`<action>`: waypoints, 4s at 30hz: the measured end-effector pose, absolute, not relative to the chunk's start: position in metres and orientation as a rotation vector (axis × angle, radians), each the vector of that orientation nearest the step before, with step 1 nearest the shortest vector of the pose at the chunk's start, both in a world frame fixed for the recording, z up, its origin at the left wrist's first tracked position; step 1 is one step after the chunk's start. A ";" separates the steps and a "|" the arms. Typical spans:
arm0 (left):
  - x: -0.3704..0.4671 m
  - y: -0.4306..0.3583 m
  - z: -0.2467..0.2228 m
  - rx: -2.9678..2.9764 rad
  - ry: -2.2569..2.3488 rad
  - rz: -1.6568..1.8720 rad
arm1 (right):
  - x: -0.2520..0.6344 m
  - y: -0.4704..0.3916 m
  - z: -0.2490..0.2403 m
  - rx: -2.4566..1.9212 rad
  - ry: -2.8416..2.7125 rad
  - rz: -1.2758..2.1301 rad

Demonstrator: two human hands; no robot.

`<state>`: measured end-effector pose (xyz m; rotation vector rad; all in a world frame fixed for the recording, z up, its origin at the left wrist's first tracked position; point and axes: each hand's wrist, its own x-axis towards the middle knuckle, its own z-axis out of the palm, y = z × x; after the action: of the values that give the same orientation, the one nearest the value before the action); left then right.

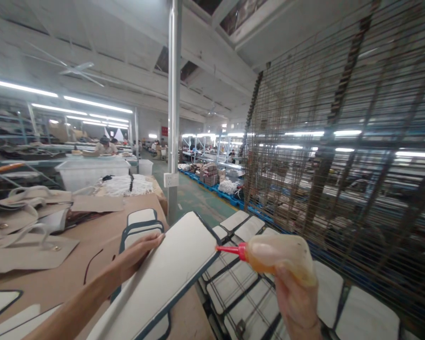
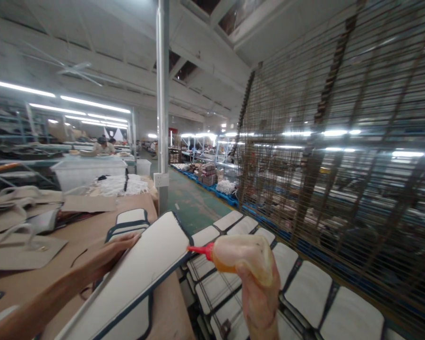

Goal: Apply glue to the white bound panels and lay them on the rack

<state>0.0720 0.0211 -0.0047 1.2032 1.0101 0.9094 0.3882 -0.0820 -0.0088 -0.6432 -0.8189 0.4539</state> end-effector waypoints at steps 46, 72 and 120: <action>0.077 0.009 -0.042 0.931 0.914 1.076 | 0.374 -0.054 -0.013 -0.661 -0.833 0.692; 0.080 0.031 -0.037 0.866 0.942 1.014 | 0.355 -0.078 -0.022 -0.699 -0.747 0.767; 0.068 0.061 -0.023 0.803 0.989 1.047 | 0.358 -0.095 -0.044 -0.705 -0.920 0.930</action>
<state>0.0682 0.0614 -0.0228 0.8034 0.9890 1.0468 0.3577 -0.0954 -0.0440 -0.7053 -0.9203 0.9304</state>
